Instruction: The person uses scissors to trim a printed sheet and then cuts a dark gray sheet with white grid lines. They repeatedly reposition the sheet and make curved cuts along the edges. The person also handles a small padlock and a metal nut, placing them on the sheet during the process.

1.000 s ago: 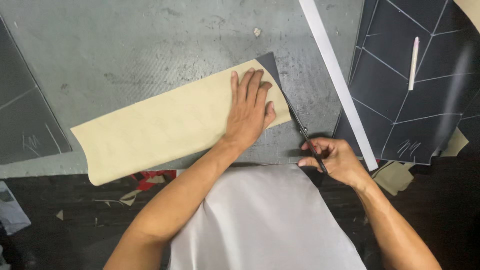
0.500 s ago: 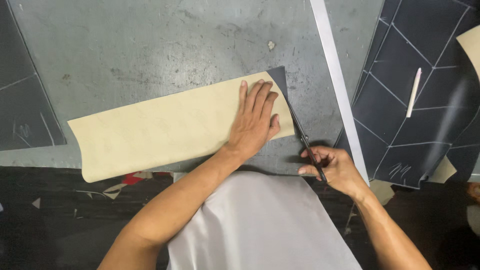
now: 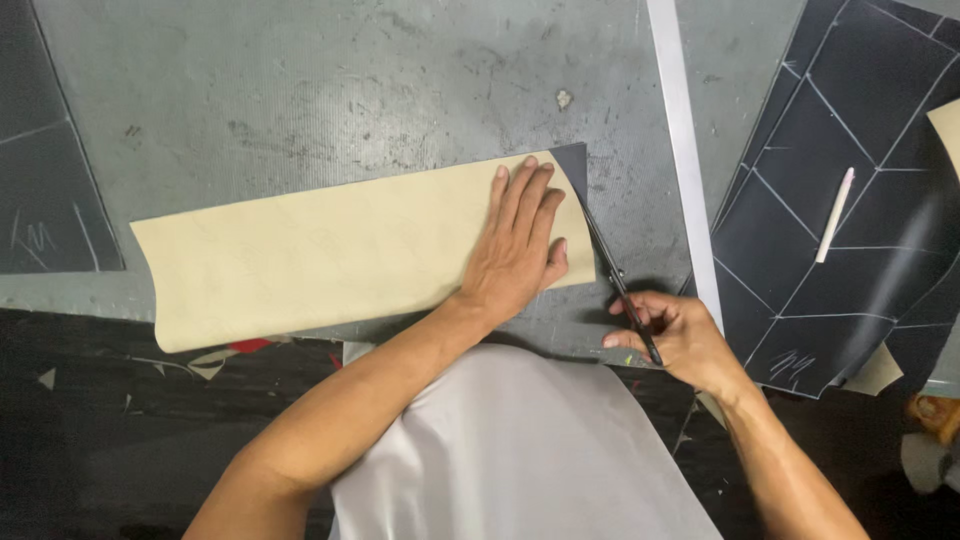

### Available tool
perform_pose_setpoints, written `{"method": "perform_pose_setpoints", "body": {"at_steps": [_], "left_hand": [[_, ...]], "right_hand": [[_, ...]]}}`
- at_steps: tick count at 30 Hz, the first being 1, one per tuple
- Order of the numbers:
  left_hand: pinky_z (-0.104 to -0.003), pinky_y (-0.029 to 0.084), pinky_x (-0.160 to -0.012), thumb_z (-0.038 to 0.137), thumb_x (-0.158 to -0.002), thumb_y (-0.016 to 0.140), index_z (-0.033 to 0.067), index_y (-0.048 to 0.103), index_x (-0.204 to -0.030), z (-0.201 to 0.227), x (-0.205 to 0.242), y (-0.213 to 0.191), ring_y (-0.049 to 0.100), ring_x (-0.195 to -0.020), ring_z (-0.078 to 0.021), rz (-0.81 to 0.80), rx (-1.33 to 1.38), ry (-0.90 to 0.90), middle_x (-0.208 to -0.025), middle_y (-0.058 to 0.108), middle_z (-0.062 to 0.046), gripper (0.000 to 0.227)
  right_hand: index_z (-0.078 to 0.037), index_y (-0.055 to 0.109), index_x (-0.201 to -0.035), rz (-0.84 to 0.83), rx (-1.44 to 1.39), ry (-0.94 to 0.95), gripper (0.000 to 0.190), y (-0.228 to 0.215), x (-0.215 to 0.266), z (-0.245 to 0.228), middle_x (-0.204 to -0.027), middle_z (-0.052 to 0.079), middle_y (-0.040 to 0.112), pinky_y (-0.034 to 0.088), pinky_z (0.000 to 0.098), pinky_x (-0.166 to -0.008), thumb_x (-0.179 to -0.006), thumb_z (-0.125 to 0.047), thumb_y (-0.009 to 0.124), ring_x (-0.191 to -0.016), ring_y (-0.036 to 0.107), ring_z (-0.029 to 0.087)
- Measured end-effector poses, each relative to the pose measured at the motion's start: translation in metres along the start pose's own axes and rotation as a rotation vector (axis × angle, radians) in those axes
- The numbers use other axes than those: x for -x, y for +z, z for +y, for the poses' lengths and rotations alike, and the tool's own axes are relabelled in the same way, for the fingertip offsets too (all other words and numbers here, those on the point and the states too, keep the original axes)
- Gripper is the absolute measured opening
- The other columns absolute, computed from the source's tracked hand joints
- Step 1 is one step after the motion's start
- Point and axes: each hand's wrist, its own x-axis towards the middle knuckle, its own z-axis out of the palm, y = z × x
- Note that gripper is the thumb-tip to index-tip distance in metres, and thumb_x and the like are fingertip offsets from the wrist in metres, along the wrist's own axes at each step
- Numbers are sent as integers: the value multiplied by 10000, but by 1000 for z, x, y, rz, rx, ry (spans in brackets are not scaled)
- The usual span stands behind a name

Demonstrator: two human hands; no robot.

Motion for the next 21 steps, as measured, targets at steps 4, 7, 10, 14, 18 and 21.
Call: {"method": "perform_pose_setpoints", "body": {"at_steps": [4, 7, 10, 14, 18, 21], "left_hand": [[-600, 186, -1286, 200, -910, 681, -108, 493, -1346, 2, 3, 1, 294, -1502, -427, -12, -19, 2, -1504, 398, -285, 566], [-598, 188, -1283, 192, -888, 679, -101, 499, -1345, 1, 1, 1, 294, -1504, -427, -5, -13, -3, -1493, 403, -281, 572], [-591, 189, -1295, 192, -894, 680, -97, 496, -1349, 4, 5, 0, 290, -1512, -425, 1, 1, -11, -1512, 401, -289, 570], [-592, 200, -1285, 194, -878, 687, -95, 500, -1345, 1, 0, -3, 298, -1503, -430, 17, -4, -7, -1501, 407, -291, 580], [-586, 210, -1287, 191, -885, 688, -93, 501, -1343, 5, 4, -2, 307, -1505, -422, 20, -3, -10, -1505, 408, -286, 571], [-577, 215, -1292, 194, -887, 685, -87, 503, -1348, 2, 2, -2, 310, -1508, -416, 34, -3, -14, -1512, 408, -279, 571]], "right_hand": [[-77, 791, -1010, -25, 40, 32, 465, -5, 2, -3, -623, -44, 547, 439, 270, -488, -617, -282, 932, -554, 564, 95], [-91, 795, -1030, -26, 107, 46, 461, -11, -7, -9, -629, -38, 565, 383, 296, -473, -623, -269, 920, -540, 515, 113], [-80, 784, -1027, -33, 90, -65, 443, -12, -7, -10, -650, -61, 560, 421, 258, -505, -655, -277, 922, -575, 500, 80], [-84, 795, -1025, -23, 100, -28, 440, -16, -14, -16, -637, -52, 525, 395, 275, -496, -646, -264, 927, -559, 485, 91], [-79, 797, -1028, -42, 85, -4, 450, -20, -12, -14, -638, -55, 521, 391, 279, -491, -636, -253, 931, -561, 489, 88], [-86, 798, -1039, -47, 122, -7, 458, -23, -23, -20, -635, -52, 538, 393, 282, -488, -631, -248, 929, -561, 502, 89]]}}
